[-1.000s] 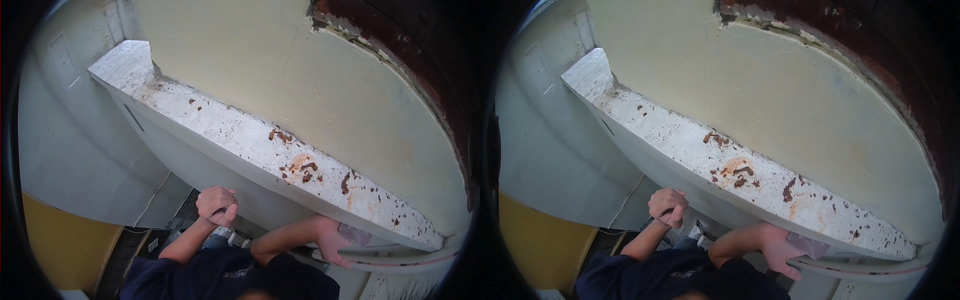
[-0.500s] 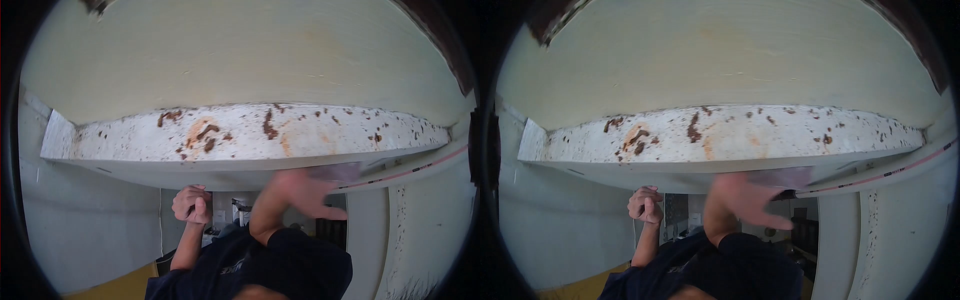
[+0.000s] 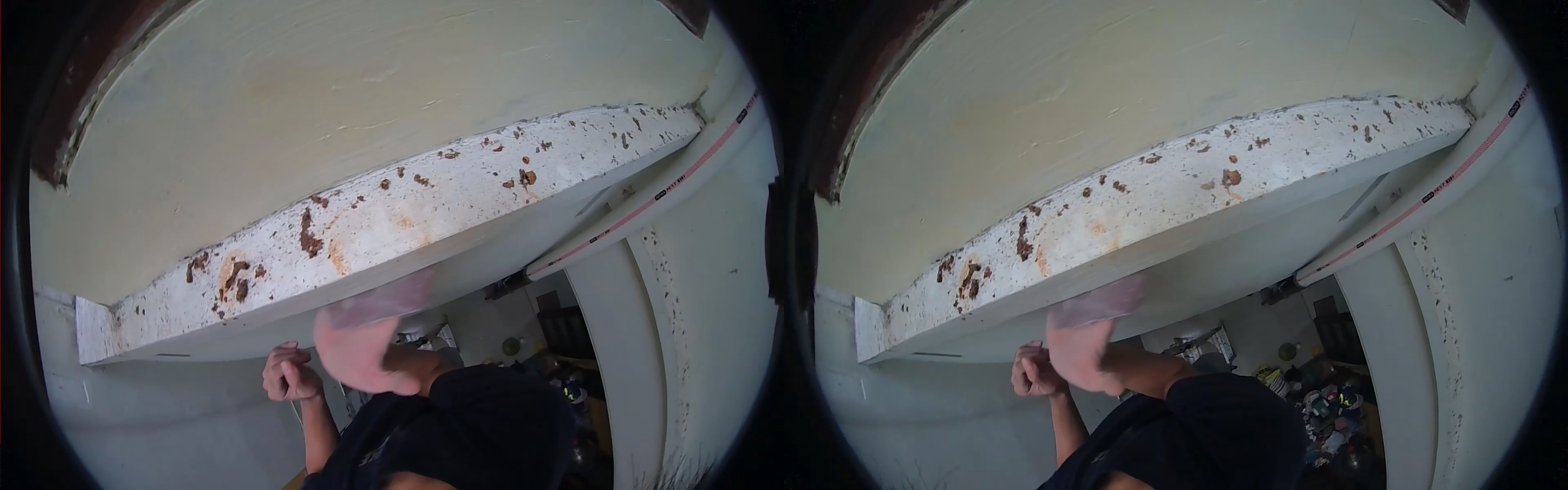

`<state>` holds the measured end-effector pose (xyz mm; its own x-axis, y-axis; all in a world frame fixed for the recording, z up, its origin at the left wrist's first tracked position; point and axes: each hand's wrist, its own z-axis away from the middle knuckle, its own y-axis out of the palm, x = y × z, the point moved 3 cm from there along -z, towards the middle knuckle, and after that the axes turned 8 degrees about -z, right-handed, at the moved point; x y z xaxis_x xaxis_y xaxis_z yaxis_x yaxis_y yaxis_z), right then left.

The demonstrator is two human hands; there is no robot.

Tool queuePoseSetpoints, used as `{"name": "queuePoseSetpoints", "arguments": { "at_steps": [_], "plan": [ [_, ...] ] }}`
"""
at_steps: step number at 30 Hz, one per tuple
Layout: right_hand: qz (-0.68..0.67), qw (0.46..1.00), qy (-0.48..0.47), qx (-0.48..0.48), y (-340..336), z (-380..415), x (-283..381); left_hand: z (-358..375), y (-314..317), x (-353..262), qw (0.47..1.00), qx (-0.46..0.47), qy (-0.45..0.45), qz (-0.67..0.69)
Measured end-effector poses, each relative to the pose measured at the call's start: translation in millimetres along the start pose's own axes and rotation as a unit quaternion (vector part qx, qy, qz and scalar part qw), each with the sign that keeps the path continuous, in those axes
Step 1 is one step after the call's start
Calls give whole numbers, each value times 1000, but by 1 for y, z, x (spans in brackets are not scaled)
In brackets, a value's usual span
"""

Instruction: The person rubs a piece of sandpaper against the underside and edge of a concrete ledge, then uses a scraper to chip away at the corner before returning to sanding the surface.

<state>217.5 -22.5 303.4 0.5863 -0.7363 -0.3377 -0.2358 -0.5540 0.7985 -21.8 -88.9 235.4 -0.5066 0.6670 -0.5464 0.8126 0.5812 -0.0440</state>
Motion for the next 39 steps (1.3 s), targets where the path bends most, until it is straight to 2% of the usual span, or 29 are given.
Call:
{"name": "queuePoseSetpoints", "arguments": {
  "at_steps": [2,6,13,15,19,20,21,22,24,25,26,27,28,29,30,34,36,37,39],
  "plan": [
    [6,1000,4,-11,-3,-4,-2,1,-11,2,998,-26,-4,-59],
    [22,999,-19,-35,-7,-20,2,0,-14,8,995,-10,-24,-98],
    [66,993,-77,-61,-10,-70,27,-11,33,-3,997,59,56,7],
    [129,965,-171,-151,-18,-107,45,-12,54,-15,994,80,70,38],
    [100,970,-182,-127,-33,-143,77,-11,98,-36,976,135,128,115],
    [-26,990,-126,-63,-45,-166,92,-11,109,-42,965,162,146,147],
    [-148,987,-62,5,-50,-187,103,-10,120,-46,953,171,164,190],
    [-141,988,-68,11,-50,-202,109,-8,129,-50,951,173,163,199],
    [85,990,-109,-39,-53,-232,121,-3,150,-60,933,219,172,226],
    [85,989,-117,-36,-67,-248,133,-2,160,-64,930,222,178,233],
    [-30,995,-62,77,-85,-264,147,0,170,-69,919,245,191,244],
    [-140,972,-6,188,-79,-274,151,1,178,-73,906,270,204,256],
    [-137,971,-15,194,-78,-287,158,0,185,-75,901,274,209,264],
    [2,993,-77,88,-81,-303,167,1,191,-78,896,277,216,271],
    [139,981,-136,-22,-80,-317,174,1,198,-79,893,278,222,277],
    [61,988,-141,-10,-110,-378,213,1,221,-81,892,279,231,271],
    [188,943,-274,25,-115,-405,233,3,228,-83,893,282,231,265],
    [188,942,-275,30,-109,-410,233,4,233,-83,894,285,231,257],
    [249,880,-402,-36,-94,-412,236,7,240,-83,894,284,233,256]
  ]
}}
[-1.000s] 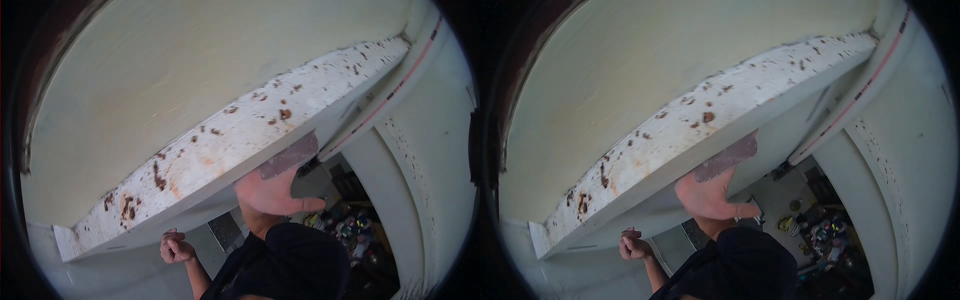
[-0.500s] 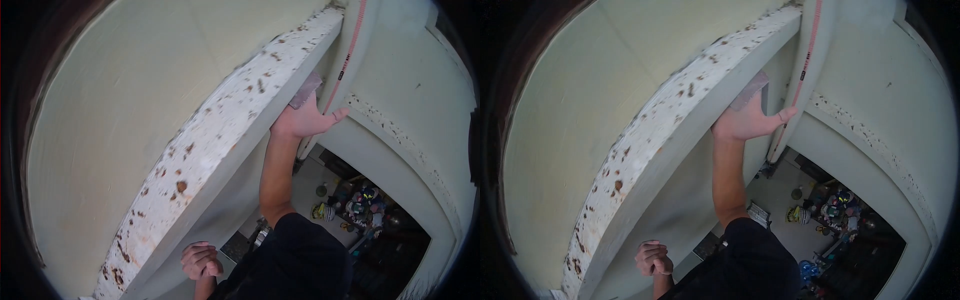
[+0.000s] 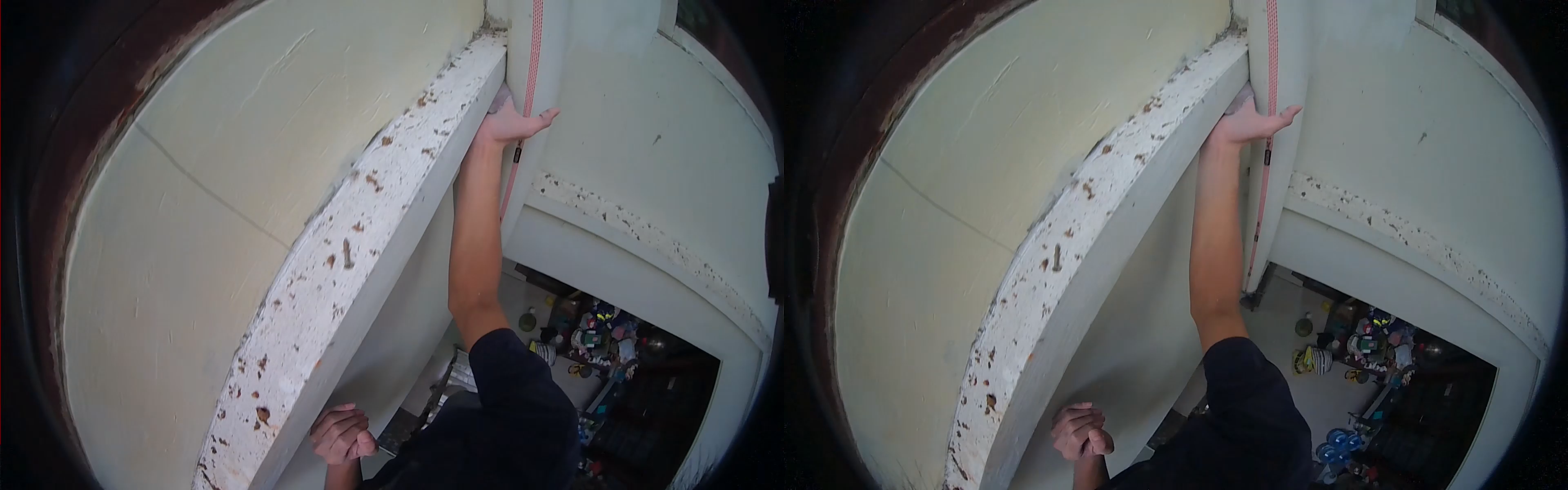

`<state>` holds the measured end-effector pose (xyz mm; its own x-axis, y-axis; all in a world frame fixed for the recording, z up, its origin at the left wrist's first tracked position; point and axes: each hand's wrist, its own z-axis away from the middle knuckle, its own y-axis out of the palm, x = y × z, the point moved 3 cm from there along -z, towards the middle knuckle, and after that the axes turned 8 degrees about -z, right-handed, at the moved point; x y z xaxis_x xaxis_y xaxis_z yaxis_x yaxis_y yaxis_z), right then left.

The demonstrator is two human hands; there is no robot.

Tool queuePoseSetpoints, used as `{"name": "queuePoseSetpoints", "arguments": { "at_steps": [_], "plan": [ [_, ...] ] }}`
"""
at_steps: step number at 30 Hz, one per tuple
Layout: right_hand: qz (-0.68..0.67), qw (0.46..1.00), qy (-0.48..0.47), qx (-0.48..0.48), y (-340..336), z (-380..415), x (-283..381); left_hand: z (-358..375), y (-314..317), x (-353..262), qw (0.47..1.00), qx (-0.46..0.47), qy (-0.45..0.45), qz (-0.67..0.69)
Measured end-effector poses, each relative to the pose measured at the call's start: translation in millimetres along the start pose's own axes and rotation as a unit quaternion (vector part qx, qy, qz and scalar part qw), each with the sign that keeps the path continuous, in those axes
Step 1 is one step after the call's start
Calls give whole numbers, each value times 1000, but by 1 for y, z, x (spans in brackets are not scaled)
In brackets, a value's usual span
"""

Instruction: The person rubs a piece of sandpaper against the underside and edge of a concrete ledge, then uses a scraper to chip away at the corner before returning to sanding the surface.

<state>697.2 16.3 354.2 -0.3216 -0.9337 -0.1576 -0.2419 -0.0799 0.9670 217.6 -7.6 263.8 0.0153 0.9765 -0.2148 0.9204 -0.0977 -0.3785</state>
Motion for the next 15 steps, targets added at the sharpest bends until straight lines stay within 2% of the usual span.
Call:
{"name": "queuePoseSetpoints", "arguments": {
  "at_steps": [1,3,4,6,7,9,10,12,15],
  "plan": [
    [-2,1000,-1,4,-3,-6,-3,-1,5,3,1000,4,-2,-4],
    [-31,996,-20,77,-13,-12,-7,-7,12,6,999,16,17,-30],
    [-32,997,-21,74,-20,-13,-10,-10,13,8,997,33,36,-56],
    [-72,990,67,101,-28,-12,-16,-8,16,14,991,68,70,-89],
    [-67,991,63,97,-29,-11,-17,-6,19,13,983,100,104,-117],
    [89,994,39,49,-29,-13,-24,-6,23,14,979,114,113,-124],
    [93,994,32,49,-34,-15,-24,-6,25,13,975,124,121,-136],
    [210,955,182,-103,-55,-14,-31,-5,25,12,975,126,119,-139],
    [226,949,191,-111,-22,15,-12,-3,26,14,975,121,118,-144]
  ]
}}
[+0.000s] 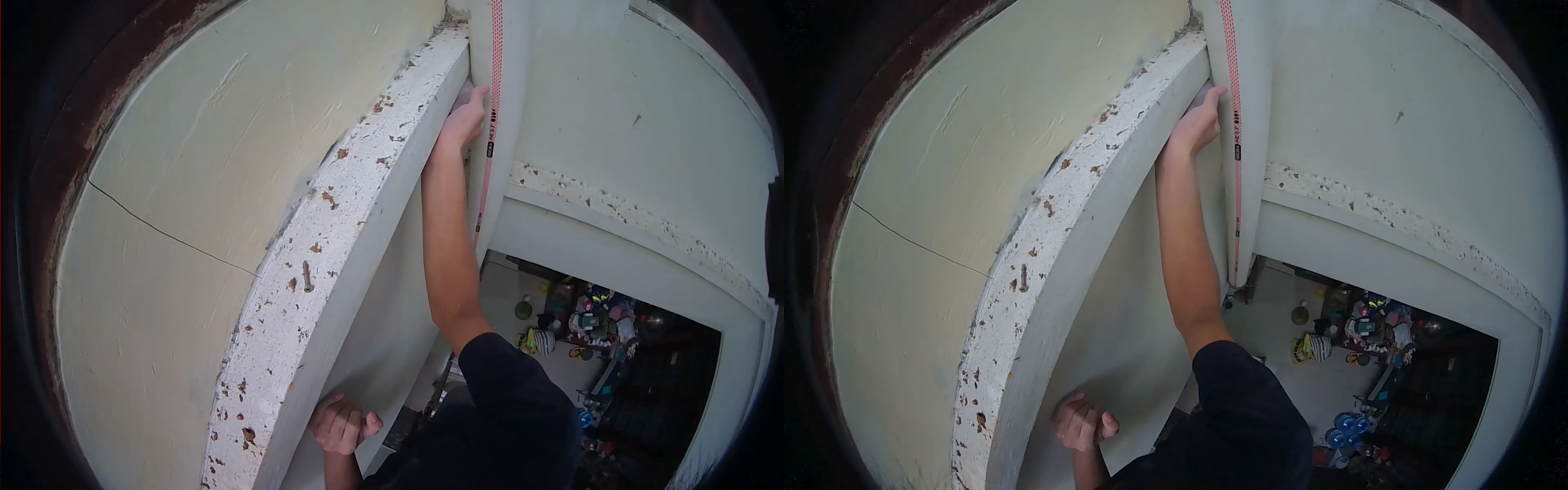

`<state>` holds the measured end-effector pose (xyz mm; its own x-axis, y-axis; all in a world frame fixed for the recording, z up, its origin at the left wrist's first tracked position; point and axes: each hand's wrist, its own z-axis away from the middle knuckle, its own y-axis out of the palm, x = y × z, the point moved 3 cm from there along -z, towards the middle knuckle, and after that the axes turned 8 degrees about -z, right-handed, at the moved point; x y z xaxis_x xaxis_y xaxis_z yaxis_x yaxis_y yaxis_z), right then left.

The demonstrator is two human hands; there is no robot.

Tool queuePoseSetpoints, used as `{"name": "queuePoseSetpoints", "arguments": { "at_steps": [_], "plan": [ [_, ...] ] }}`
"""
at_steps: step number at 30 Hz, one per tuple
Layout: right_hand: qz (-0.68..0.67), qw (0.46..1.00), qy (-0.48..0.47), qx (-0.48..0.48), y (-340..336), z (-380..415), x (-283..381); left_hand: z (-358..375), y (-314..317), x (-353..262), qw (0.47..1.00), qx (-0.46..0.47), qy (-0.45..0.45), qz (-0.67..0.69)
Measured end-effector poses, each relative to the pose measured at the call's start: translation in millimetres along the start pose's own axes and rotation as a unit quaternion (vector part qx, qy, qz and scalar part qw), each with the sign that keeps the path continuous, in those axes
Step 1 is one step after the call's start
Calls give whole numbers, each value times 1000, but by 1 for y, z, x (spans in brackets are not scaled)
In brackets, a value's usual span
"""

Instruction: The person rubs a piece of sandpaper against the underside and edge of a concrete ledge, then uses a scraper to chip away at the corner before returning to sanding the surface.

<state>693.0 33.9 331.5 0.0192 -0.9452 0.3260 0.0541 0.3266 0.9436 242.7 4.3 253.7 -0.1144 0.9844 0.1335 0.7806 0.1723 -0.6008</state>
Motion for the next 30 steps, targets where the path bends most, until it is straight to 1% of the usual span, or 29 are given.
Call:
{"name": "queuePoseSetpoints", "arguments": {
  "at_steps": [1,2,3,4,6,7,9,10,12,13,14,16,17,19,20,22,23,25,26,28,29,30],
  "plan": [
    [0,1000,-3,-1,0,14,7,1,-1,1,1000,-3,4,4],
    [-81,994,26,72,6,27,13,1,0,2,1000,-6,6,7],
    [-160,975,55,144,11,35,16,2,0,2,1000,-13,7,2],
    [-158,975,52,145,10,38,16,3,0,1,1000,-18,8,-3],
    [-220,954,37,199,11,43,15,2,-2,1,1000,-17,9,3],
    [-221,953,36,202,11,36,12,1,-1,2,1000,-19,10,4],
    [-250,938,5,241,5,14,3,3,0,2,1000,-16,8,2],
    [-252,938,7,240,2,1,1,4,0,2,1000,-12,3,1],
    [-212,940,-34,266,11,-22,2,2,-2,2,1000,-7,-2,-1],
    [-130,945,-164,251,20,-26,3,1,-2,2,1000,-3,-7,2],
    [-129,946,-158,252,19,-25,1,1,-1,0,1000,-1,-12,-1],
    [-86,947,-186,248,19,-13,4,-2,-1,0,1000,14,-10,-6],
    [-89,948,-181,246,16,-12,2,-1,-2,1,1000,17,-10,-11],
    [-97,950,-98,281,9,-20,0,-2,-2,2,1000,9,-6,-5],
    [-101,948,-98,286,9,-27,-2,-3,-1,1,1000,3,-5,-8],
    [-175,931,-54,316,-2,-50,-22,-4,-2,1,1000,19,-6,-13],
    [-177,930,-53,317,-11,-79,-36,-4,-2,1,1000,18,-5,-16],
    [-208,911,-20,357,-24,-135,-59,-3,-1,1,999,28,0,-17],
    [-209,911,-22,355,-18,-125,-54,-5,-1,2,999,29,2,-16],
    [-155,944,-25,289,-12,-101,-40,-7,1,0,999,36,7,-13],
    [-152,945,-24,287,-8,-86,-30,-6,3,0,999,38,5,-10],
    [-140,943,-4,301,-4,-70,-20,-5,3,0,999,38,4,-14]
  ]
}}
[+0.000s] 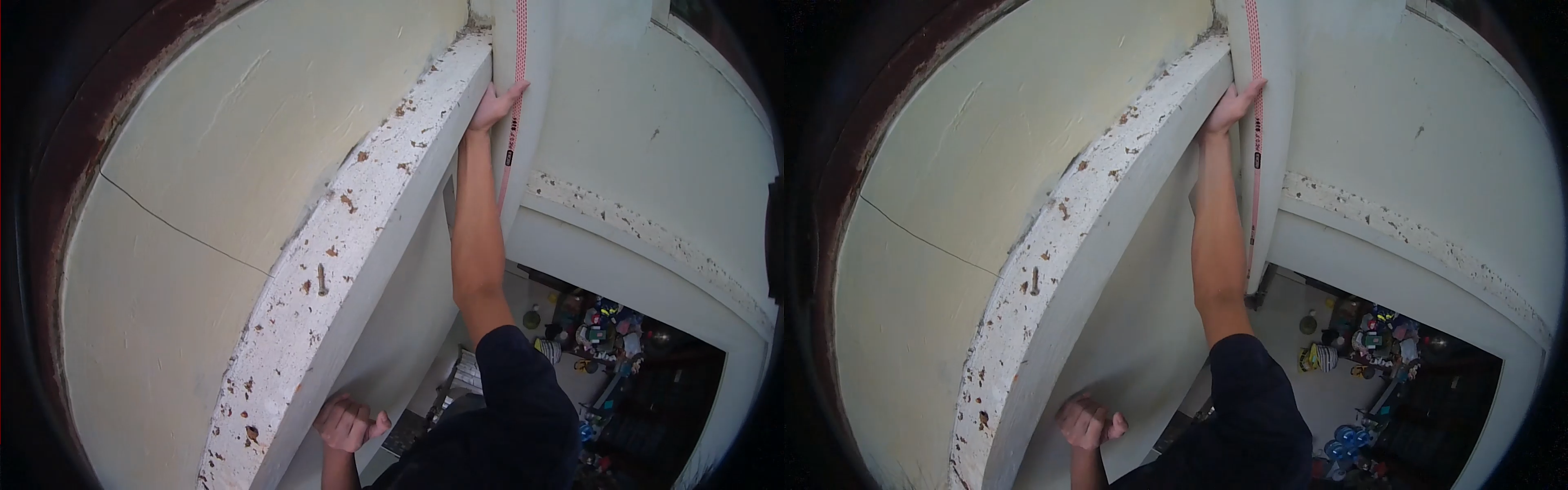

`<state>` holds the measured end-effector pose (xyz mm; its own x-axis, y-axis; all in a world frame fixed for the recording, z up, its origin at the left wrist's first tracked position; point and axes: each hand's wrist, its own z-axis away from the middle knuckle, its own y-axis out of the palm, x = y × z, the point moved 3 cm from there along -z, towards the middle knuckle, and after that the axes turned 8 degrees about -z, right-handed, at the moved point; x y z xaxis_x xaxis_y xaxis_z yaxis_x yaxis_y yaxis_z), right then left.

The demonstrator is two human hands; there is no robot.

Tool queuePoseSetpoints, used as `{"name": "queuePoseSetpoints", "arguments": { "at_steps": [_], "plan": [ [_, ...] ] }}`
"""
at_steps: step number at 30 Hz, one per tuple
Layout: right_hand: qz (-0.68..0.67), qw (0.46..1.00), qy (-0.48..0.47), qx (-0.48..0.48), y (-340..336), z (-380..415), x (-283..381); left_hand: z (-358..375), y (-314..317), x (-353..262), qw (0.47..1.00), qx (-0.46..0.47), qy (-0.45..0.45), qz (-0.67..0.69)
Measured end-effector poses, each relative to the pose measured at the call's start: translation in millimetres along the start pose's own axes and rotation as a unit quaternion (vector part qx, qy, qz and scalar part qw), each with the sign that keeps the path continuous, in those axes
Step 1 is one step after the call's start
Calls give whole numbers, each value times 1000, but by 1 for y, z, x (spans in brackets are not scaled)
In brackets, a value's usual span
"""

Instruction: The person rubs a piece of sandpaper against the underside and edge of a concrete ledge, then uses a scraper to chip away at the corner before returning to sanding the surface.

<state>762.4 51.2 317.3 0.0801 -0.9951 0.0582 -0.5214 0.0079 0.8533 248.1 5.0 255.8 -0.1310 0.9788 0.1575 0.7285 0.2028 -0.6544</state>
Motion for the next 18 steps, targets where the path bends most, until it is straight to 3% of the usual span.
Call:
{"name": "queuePoseSetpoints", "arguments": {
  "at_steps": [2,5,8,10,11,14,18],
  "plan": [
    [4,1000,20,17,14,14,2,0,-1,-1,1000,-7,2,-5],
    [-7,998,-45,37,13,8,-5,0,1,1,1000,-16,7,-18],
    [43,999,-14,3,-20,-20,-15,3,2,1,1000,-11,7,-9],
    [106,987,-116,1,-42,-39,-20,0,0,0,1000,-5,14,-17],
    [108,987,-120,4,-48,-42,-19,1,2,0,1000,-8,16,-15],
    [73,995,-57,31,-36,-25,-18,5,2,1,999,-6,24,-27],
    [60,998,-3,7,34,55,1,1,5,-1,999,7,31,-36]
  ]
}}
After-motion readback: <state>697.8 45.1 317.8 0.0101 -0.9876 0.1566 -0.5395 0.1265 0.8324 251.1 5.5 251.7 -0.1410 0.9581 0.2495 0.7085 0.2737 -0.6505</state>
